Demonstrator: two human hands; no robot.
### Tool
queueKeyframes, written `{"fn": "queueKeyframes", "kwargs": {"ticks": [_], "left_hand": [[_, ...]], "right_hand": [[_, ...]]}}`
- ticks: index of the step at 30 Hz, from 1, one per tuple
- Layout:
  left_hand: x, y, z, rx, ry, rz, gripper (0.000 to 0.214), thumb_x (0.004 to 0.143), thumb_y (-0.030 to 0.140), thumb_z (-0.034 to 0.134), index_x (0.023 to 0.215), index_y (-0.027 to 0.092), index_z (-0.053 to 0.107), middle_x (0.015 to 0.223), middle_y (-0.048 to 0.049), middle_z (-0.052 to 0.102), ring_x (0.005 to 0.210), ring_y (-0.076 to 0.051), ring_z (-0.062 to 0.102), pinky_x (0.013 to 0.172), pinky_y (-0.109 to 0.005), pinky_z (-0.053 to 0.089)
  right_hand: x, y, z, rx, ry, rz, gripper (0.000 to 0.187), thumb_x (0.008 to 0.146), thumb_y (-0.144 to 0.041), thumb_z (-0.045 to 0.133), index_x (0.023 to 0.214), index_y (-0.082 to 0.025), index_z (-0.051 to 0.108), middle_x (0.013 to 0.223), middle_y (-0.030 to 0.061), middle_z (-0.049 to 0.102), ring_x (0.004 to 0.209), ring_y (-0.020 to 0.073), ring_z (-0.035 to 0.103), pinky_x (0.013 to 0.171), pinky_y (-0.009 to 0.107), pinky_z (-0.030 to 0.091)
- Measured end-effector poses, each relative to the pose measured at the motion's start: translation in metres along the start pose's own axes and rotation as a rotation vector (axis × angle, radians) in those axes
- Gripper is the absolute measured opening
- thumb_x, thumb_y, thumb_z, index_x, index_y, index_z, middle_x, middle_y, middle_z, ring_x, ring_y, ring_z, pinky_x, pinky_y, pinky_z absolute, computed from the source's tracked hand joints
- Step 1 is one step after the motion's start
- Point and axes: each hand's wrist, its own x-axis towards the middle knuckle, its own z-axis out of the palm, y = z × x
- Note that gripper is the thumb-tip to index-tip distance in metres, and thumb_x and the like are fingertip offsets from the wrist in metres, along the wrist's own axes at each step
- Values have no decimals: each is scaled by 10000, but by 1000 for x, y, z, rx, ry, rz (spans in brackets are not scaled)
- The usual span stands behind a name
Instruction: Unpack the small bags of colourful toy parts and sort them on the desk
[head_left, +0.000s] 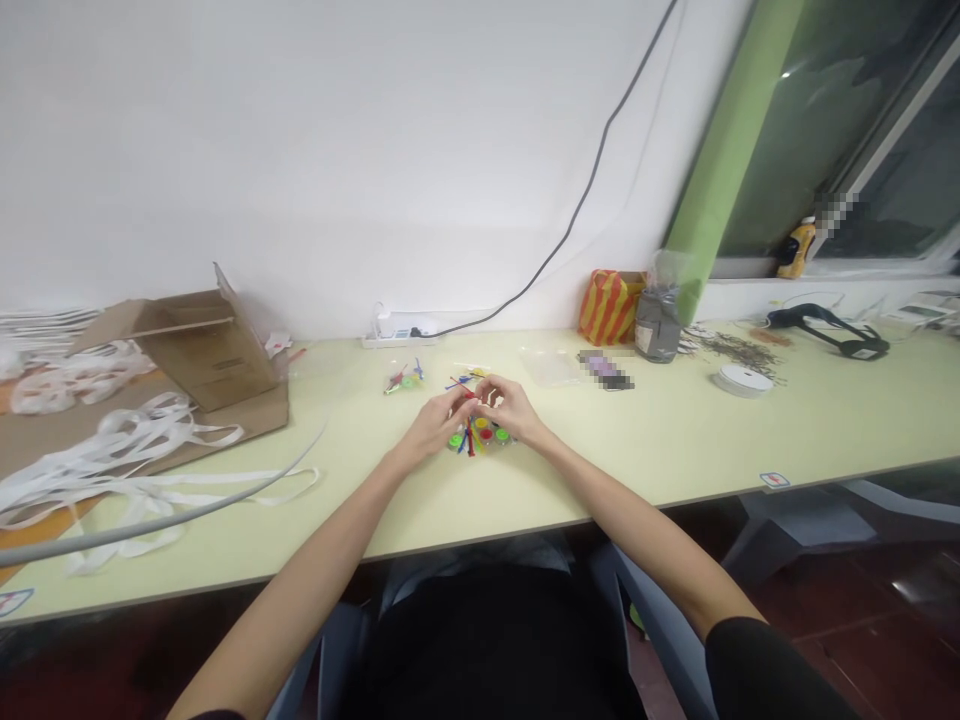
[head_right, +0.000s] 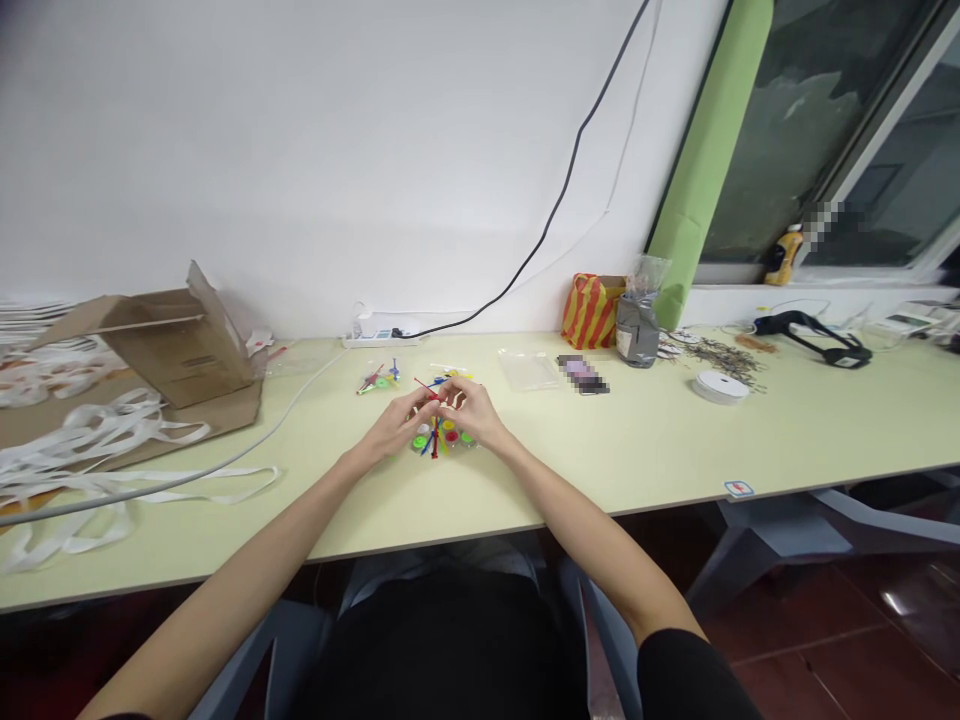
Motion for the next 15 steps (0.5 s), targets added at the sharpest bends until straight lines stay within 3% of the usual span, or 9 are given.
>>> {"fn": "queueKeyframes", "kwargs": {"ticks": [5,10,15], "left_hand": [[0,1,-3,10,61,-18,334,1003,484,393,977,188,547,805,-13,598,699,-149,523,671,-264,399],[-1,-1,-4,14,69,23,237,1006,416,413,1108,208,466,836,2,589,697,-141,521,697,-265,405],[0,1,-2,-3,49,61,274,966,363,497,1169,218,382,857,9,618,728,-151,569,715,-271,413]], "right_hand": [[-2,-5,2,155,-98,32,313,773,-487,740,863,-192,687,892,62,694,793,191,625,734,316,495],[-3,-3,2,388,-69,99,348,773,-468,767,959,-196,658,915,54,706,833,189,663,799,328,518],[-2,-2,3,419,-57,172,393,725,-489,804,924,-189,646,873,43,699,759,164,648,754,307,524]]}}
